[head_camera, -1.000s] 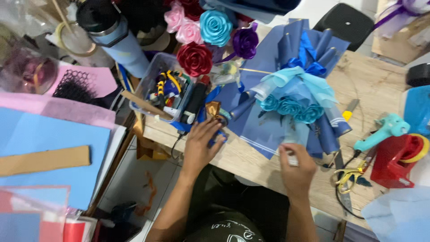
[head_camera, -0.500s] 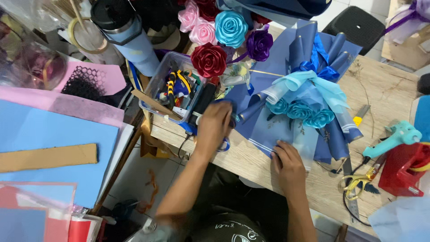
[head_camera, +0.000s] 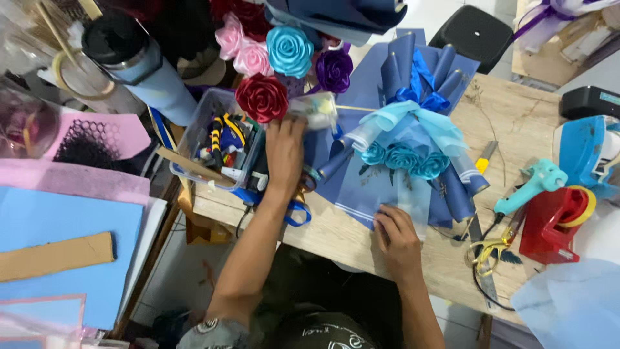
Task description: The person ties a blue ribbon into a bow around a bouquet wrapped in blue paper. They use scissors to trim the ribbon ends and a hot glue gun to secure the bow. Finally, they attach a small tag to the bouquet.
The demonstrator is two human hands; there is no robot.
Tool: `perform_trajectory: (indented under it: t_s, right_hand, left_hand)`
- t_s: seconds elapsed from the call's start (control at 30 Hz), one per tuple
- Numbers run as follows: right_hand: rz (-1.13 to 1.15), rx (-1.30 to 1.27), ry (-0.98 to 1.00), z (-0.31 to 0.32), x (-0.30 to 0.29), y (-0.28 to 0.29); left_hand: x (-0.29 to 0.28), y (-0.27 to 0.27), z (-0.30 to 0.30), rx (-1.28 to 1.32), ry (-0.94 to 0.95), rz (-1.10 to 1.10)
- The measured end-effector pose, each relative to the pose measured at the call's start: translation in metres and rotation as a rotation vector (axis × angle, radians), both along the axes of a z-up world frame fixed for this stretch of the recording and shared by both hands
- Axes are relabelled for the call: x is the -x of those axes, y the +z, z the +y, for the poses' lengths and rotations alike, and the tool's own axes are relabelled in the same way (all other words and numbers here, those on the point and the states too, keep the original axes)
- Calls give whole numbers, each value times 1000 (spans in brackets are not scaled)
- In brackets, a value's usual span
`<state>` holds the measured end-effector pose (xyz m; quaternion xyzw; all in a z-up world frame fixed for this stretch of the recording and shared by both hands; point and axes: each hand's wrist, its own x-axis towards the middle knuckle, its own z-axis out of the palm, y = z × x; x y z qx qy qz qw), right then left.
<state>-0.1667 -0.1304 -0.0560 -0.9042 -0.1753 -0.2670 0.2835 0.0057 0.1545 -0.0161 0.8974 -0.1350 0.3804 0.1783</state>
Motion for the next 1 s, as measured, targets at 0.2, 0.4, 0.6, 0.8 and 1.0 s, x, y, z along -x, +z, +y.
perform_trajectory:
  t_s: [0.2, 0.4, 0.6, 0.8, 1.0]
  right_hand:
    - [34, -211, 24, 6, 16, 51]
    - [-191, 110, 271, 14, 17, 72]
    - [-295, 160, 213, 37, 8, 20]
    - [0, -521, 205, 37, 24, 3]
    - [90, -334, -481, -36, 28, 66]
  left_hand:
    - [111, 70, -7, 58, -139, 17]
    - [174, 45, -3, -83, -473, 169]
    - [172, -43, -12, 20, -312, 175]
    - [170, -5, -16, 219, -413, 325]
    - [169, -14, -17, 327, -405, 470]
